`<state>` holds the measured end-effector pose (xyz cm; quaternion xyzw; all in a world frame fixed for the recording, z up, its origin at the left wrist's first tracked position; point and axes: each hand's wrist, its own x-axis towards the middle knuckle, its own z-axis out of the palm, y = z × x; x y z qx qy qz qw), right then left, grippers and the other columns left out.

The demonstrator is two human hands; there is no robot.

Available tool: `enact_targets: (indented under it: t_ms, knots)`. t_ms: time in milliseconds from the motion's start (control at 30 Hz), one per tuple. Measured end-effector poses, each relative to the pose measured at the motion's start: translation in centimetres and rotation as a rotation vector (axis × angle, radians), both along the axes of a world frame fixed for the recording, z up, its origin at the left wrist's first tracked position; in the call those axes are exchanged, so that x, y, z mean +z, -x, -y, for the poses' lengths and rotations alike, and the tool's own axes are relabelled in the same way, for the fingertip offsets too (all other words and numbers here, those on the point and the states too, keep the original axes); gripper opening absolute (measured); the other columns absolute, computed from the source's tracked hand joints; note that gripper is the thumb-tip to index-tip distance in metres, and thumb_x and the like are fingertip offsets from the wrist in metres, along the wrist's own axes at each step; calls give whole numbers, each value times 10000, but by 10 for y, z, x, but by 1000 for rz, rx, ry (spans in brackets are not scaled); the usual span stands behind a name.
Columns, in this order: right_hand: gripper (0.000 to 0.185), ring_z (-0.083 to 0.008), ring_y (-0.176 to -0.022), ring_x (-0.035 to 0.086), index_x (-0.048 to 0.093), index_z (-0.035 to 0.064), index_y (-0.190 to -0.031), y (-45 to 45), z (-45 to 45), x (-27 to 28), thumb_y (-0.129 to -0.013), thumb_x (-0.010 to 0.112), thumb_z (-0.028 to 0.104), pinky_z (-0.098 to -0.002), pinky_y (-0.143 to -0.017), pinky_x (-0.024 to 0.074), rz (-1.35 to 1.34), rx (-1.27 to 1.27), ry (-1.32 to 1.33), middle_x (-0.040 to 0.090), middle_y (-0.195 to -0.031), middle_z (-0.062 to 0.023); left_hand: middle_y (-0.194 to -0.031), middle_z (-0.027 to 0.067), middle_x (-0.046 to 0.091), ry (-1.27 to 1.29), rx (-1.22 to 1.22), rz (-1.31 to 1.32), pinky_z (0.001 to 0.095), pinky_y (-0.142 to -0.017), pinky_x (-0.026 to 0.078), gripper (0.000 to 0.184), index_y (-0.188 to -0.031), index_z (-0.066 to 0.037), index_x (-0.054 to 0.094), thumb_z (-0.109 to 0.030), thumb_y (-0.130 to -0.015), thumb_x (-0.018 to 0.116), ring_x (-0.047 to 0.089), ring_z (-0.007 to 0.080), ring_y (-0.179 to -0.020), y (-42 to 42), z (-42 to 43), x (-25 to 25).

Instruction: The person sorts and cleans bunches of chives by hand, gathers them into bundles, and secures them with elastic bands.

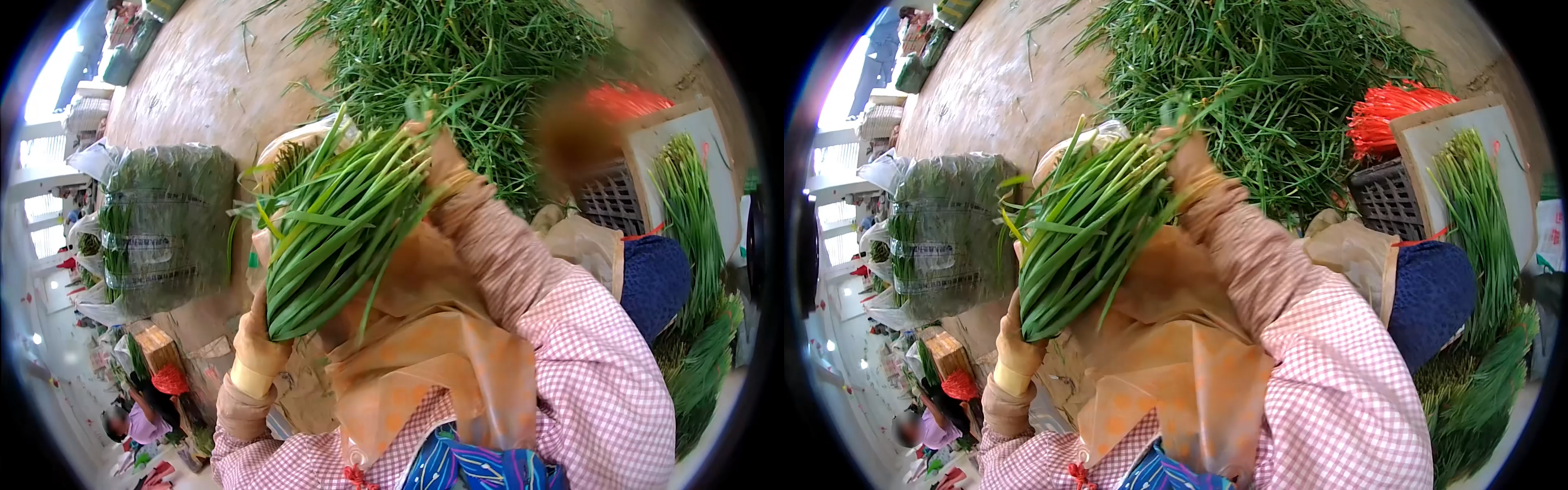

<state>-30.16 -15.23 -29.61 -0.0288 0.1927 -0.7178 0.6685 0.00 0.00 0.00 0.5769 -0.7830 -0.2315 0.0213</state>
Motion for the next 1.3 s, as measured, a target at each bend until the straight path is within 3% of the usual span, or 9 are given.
enact_targets:
  t_ms: [100, 233, 367, 433, 733, 867, 1067, 1233, 1300]
  knots:
    - [443, -193, -482, 438, 474, 83, -724, 62, -50, 103, -985, 410, 435, -355, -436, 410, -339, -189, -488, 469, -598, -42, -1055, 228, 658, -56, -48, -128, 427, -794, 527, 646, -1414, -81, 382, -64, -816, 625, 637, 404, -980, 1, -17, -15]
    - [265, -111, -469, 407, 519, 93, -1074, 146, -35, 123, -984, 490, 341, -238, -452, 392, -681, -134, -154, 545, -714, -16, -993, 230, 664, -23, -52, -4, 433, -746, 532, 720, -1439, -96, 350, -55, -781, 641, 638, 412, -927, 0, -6, 4]
    - [942, -336, -1282, 455, 319, 60, -1449, 47, -79, 224, -710, 772, 428, -425, -1089, 329, -1665, 437, 442, 383, -1451, -214, -966, 212, 672, 21, -193, 105, 425, -665, 538, 890, -1483, -120, 267, -96, -717, 721, 662, 380, -839, 7, -3, 7]
    - [983, -368, -1350, 344, 372, 69, -1425, 0, -84, 224, -653, 741, 553, -485, -1148, 129, -1972, 391, 671, 434, -1395, -231, -954, 197, 670, 100, -299, 150, 414, -635, 538, 949, -1486, -109, 257, -109, -674, 748, 669, 360, -811, 9, -1, 6]
    - [214, -175, -884, 624, 569, 54, -1041, -52, -109, 202, -880, 678, 145, -293, -772, 519, -995, 264, 521, 622, -895, -47, -761, 88, 556, 280, -408, 385, 395, -506, 490, 908, -1477, -138, 317, -127, -662, 716, 604, 277, -583, -9, -14, -4]
    - [258, -48, -368, 295, 564, 117, -869, 20, -84, 213, -957, 550, 359, -246, -368, 250, -415, 250, 133, 347, -486, 97, -700, 76, 489, 332, -456, 349, 383, -468, 461, 761, -1441, -191, 408, -141, -725, 659, 565, 257, -544, -15, -20, -15]
    - [337, -86, -466, 407, 554, 49, -1048, 177, -51, 148, -999, 453, 367, -256, -449, 388, -1015, 135, -79, 463, -605, 35, -700, 69, 474, 359, -490, 259, 366, -429, 438, 705, -1423, -268, 435, -152, -756, 629, 539, 227, -519, -18, -19, -17]
    - [911, -303, -1340, 395, 380, 66, -1429, 60, -69, 216, -780, 610, 662, -368, -1108, 317, -2049, 706, 140, 416, -1444, -181, -718, 59, 473, 402, -582, 419, 355, -466, 437, 630, -1391, -293, 474, -184, -785, 604, 527, 219, -541, -3, -19, -5]
    - [846, -296, -1321, 417, 382, 66, -1426, 7, -76, 229, -774, 711, 493, -370, -1093, 332, -1600, 993, 364, 466, -1401, -194, -748, 58, 494, 385, -613, 493, 360, -508, 437, 589, -1362, -279, 512, -217, -786, 617, 535, 230, -576, 1, -17, 0]
